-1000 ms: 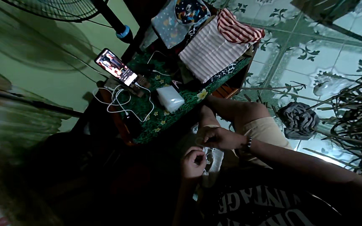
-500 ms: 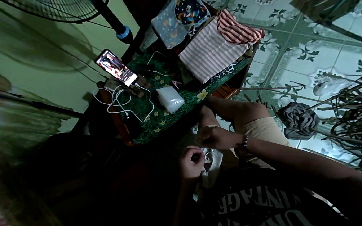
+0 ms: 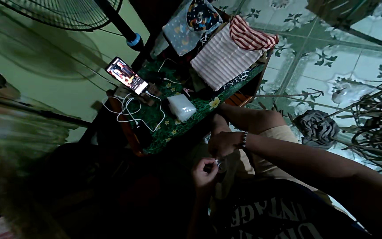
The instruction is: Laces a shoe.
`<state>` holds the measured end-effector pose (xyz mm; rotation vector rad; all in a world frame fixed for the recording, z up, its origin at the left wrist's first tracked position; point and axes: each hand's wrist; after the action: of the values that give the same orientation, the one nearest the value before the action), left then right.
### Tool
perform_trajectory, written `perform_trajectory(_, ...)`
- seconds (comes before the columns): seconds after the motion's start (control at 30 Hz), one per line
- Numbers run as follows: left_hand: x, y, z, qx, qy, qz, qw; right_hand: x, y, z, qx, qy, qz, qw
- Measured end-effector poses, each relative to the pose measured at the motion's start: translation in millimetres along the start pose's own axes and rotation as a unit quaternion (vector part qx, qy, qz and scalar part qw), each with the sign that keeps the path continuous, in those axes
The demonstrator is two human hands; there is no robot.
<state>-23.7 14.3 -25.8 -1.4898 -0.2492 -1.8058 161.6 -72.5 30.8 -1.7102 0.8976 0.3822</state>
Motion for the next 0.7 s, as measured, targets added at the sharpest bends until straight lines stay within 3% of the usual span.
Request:
perform_trajectory(0.13, 3, 0, -1, 0.017, -0.027, 0.01, 0.999, 4, 7, 0, 0.065, -0.053, -0.011, 0.996)
perform_trajectory(0.27, 1, 1, -1, 0.021, -0.037, -0.008, 0.999, 19, 18, -7, 0.121, -0.09, 0.054, 0.987)
perform_trajectory(0.5, -4, 4, -1, 0.025, -0.047, -0.051, 0.997, 35, 25, -16, 0.117, -0.082, 0.147, 0.979)
perform_trajectory(0.7, -2, 2, 0, 0.03, -0.076, -0.027, 0.996, 32, 35, -30, 0.187, -0.081, 0.202, 0.958)
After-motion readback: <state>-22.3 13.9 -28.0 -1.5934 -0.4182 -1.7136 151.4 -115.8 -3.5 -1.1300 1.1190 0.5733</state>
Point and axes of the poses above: each hand's wrist, its own z-axis towards the middle knuckle, its own y-axis out of the palm, x = y × z, and after that the axes turned 12 degrees about x, right-handed
